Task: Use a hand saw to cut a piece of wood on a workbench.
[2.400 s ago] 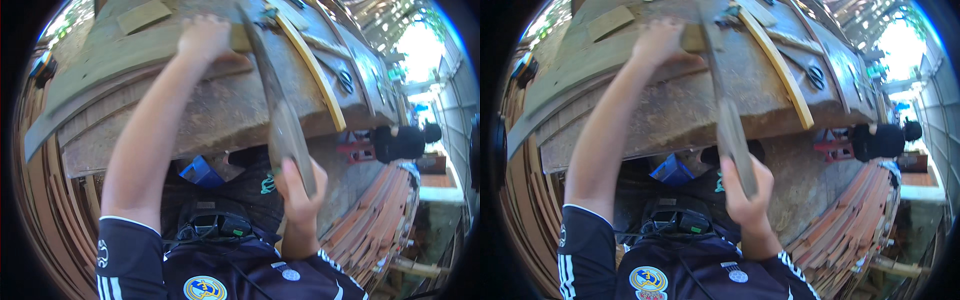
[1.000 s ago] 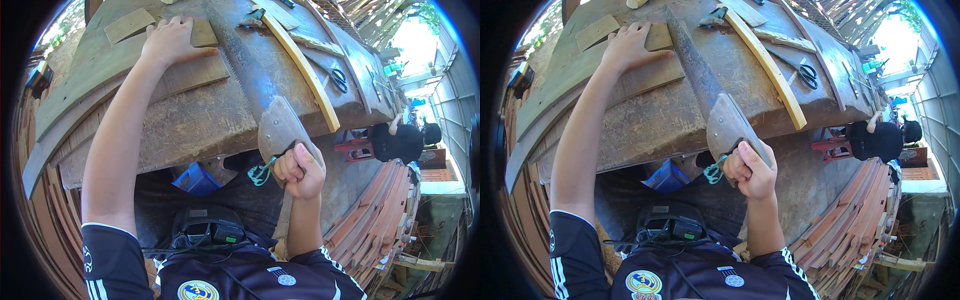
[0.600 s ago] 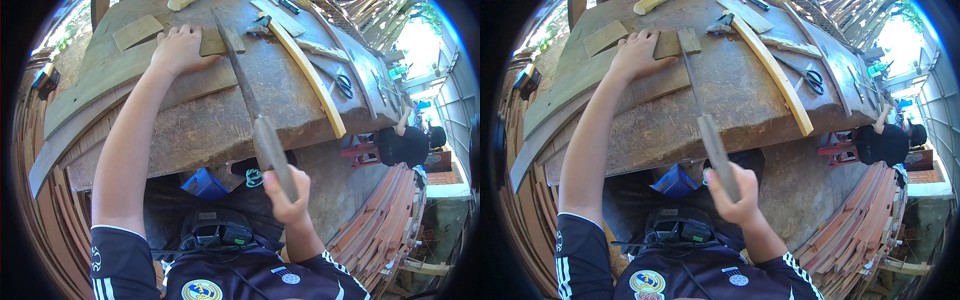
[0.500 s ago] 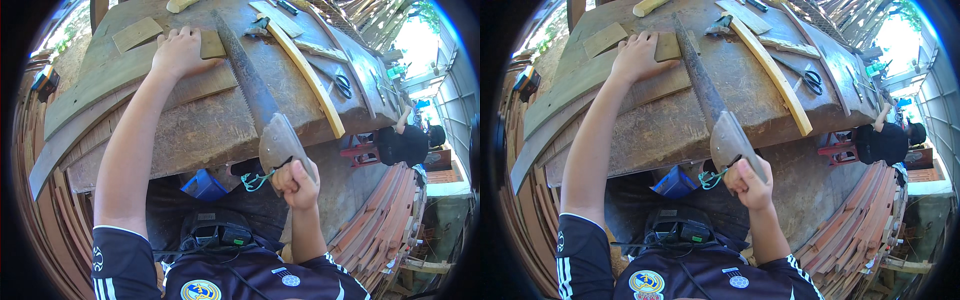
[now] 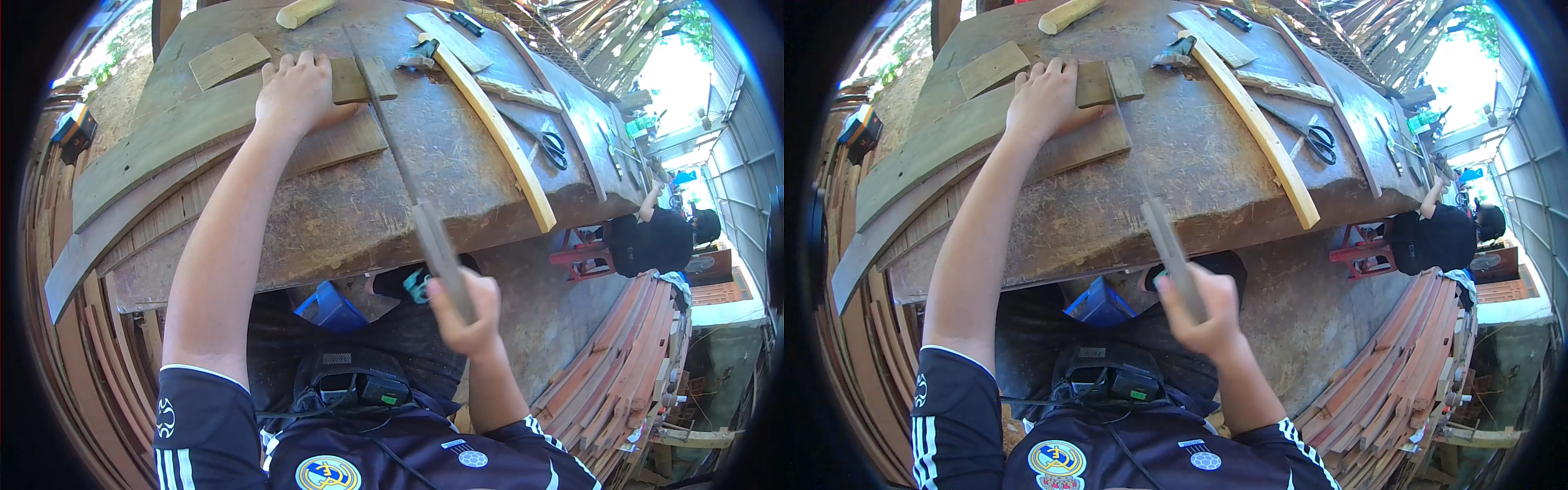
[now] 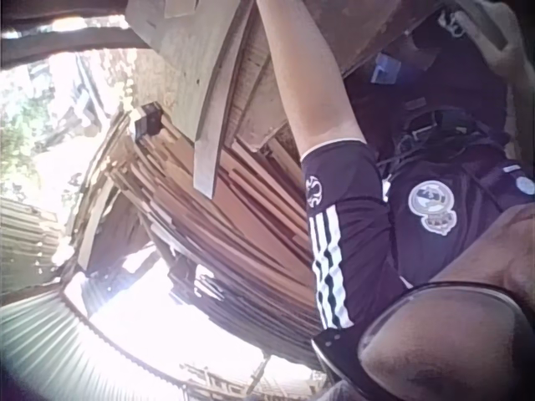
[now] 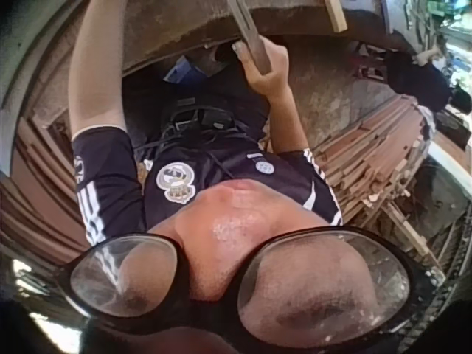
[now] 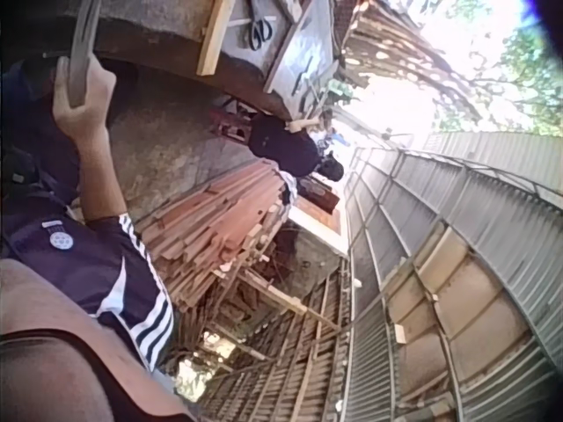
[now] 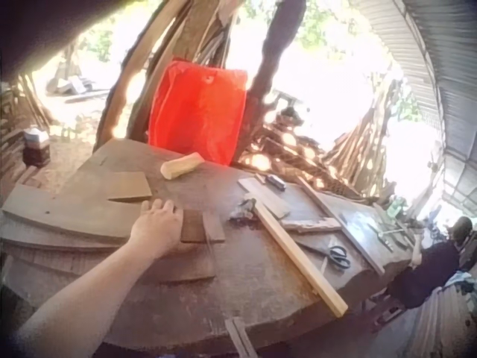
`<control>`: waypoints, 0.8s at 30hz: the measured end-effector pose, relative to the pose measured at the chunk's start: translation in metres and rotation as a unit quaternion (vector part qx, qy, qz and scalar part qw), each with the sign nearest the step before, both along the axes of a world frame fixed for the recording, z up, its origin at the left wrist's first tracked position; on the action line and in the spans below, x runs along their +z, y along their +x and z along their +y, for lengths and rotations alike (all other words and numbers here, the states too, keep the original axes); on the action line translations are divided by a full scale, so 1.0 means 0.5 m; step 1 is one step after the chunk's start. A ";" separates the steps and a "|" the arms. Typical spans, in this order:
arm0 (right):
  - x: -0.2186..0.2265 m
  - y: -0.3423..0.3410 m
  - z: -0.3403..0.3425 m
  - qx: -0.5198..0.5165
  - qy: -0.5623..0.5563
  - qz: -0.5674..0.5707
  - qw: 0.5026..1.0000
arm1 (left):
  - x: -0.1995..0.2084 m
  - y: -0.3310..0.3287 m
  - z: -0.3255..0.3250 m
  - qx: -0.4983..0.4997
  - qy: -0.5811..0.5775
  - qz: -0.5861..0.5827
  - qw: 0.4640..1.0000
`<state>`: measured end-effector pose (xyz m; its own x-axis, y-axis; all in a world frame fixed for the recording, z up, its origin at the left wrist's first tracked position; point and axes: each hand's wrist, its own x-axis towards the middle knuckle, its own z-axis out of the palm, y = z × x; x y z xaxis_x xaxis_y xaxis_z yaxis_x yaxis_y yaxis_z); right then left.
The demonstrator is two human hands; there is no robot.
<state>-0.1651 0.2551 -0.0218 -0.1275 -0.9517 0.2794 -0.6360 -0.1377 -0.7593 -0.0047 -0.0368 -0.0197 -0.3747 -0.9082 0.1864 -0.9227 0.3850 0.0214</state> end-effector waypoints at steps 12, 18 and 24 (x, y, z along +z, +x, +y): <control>-0.018 0.005 0.022 0.035 0.038 -0.083 0.995 | 0.000 0.002 0.005 -0.006 0.016 -0.005 1.000; -0.068 -0.027 0.027 0.072 0.035 -0.521 0.850 | 0.004 0.001 0.009 -0.003 0.010 0.016 1.000; -0.084 0.022 0.049 0.043 -0.061 -0.059 0.995 | 0.001 0.004 0.006 0.005 0.025 -0.001 1.000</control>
<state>-0.1540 0.2794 -0.0637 -0.0857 -0.9201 0.3823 -0.5249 -0.2844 -0.8022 -0.0029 -0.0337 -0.0190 -0.3662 -0.9199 0.1405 -0.9264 0.3745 0.0377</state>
